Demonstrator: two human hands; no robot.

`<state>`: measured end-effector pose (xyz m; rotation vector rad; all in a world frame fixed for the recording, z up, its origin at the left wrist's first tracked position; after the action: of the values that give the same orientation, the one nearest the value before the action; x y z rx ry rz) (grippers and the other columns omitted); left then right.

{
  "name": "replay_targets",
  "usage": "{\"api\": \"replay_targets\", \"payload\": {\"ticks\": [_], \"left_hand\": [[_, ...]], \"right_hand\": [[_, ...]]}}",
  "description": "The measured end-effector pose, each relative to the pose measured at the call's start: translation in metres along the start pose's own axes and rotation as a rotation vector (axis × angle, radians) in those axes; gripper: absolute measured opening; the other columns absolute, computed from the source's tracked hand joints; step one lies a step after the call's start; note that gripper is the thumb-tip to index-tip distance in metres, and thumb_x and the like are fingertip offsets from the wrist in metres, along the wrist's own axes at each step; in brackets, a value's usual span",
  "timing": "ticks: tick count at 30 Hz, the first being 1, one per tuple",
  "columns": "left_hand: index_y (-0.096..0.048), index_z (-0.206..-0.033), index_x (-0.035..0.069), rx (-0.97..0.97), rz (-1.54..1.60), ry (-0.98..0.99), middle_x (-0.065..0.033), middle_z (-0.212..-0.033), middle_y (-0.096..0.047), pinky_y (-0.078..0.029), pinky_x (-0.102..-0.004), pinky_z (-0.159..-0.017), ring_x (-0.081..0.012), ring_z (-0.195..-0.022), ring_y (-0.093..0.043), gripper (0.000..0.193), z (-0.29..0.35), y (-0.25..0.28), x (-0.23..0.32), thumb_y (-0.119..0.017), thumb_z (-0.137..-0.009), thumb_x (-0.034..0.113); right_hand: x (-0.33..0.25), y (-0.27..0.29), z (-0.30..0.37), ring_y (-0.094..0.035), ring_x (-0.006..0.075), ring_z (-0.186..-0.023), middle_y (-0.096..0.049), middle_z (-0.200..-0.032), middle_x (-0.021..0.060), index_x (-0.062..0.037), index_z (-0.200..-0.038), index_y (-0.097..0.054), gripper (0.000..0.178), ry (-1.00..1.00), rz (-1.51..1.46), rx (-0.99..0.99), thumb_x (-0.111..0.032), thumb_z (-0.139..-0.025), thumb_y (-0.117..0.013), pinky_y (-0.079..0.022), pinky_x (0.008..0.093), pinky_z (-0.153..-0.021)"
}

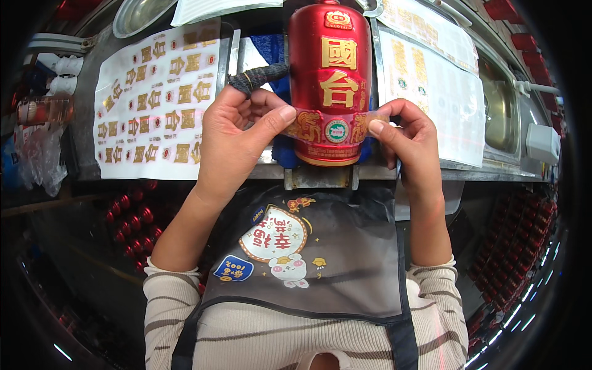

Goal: The person applies gold stickers to red cylindrical bottles. They peel stickers from a sheet, align them on the bottle surface, and smooth them with a blue cloth. The person repeats this process for multiple bottles, placing finished ones on a nearby rack.

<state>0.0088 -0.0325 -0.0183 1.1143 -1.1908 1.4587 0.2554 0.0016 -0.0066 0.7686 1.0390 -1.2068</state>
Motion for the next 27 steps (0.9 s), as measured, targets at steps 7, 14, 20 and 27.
{"api": "replay_targets", "payload": {"ticks": [7,14,20,27], "left_hand": [[-0.044,-0.146,-0.002,-0.058,-0.051,-0.148,-0.0132,-0.138,-0.055,-0.041,-0.0332,-0.107,-0.0175,-0.127,-0.052,0.065,0.004,-0.004,-0.007,-0.075,-0.093,0.019],[-0.039,-0.15,-0.002,-0.206,-0.013,-0.117,-0.0147,-0.146,-0.05,-0.034,-0.0366,-0.115,-0.0216,-0.137,-0.046,0.067,0.002,-0.018,-0.012,-0.07,-0.097,0.024],[-0.04,-0.149,-0.002,-0.211,0.021,-0.096,-0.0145,-0.146,-0.05,-0.035,-0.0362,-0.114,-0.0211,-0.135,-0.047,0.066,0.001,-0.017,-0.013,-0.07,-0.097,0.024],[-0.04,-0.149,-0.002,-0.205,-0.006,-0.135,-0.0138,-0.146,-0.051,-0.036,-0.0354,-0.113,-0.0205,-0.134,-0.048,0.066,0.001,-0.018,-0.015,-0.071,-0.096,0.025]], "right_hand": [[-0.007,-0.004,0.008,-0.056,-0.0004,-0.066,-0.067,-0.096,0.0014,-0.0012,-0.118,-0.06,0.027,0.217,0.125,0.159,-0.006,-0.092,-0.068,-0.039,0.0144,-0.059],[0.004,-0.019,0.002,-0.059,0.0009,-0.07,-0.056,-0.123,0.0103,-0.0002,-0.128,-0.051,0.054,0.167,0.028,-0.006,-0.018,-0.087,-0.08,-0.046,0.0143,-0.062],[0.001,-0.02,0.001,-0.06,0.0021,-0.072,-0.055,-0.124,0.0114,0.0006,-0.128,-0.05,0.055,0.158,0.026,-0.02,-0.018,-0.086,-0.08,-0.048,0.0152,-0.063],[0.002,-0.017,-0.001,-0.066,0.0066,-0.082,-0.055,-0.125,0.0122,0.0008,-0.129,-0.049,0.051,0.142,-0.046,-0.046,-0.014,-0.089,-0.076,-0.052,0.018,-0.073]]}}
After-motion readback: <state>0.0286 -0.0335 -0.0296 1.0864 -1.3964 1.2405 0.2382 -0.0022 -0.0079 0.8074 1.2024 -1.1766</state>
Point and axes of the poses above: each hand's wrist, its own z-axis away from the middle knuckle, its own y-axis out of the back of the hand, x = y × z, the point moved 3 cm from there along -z, towards the middle knuckle
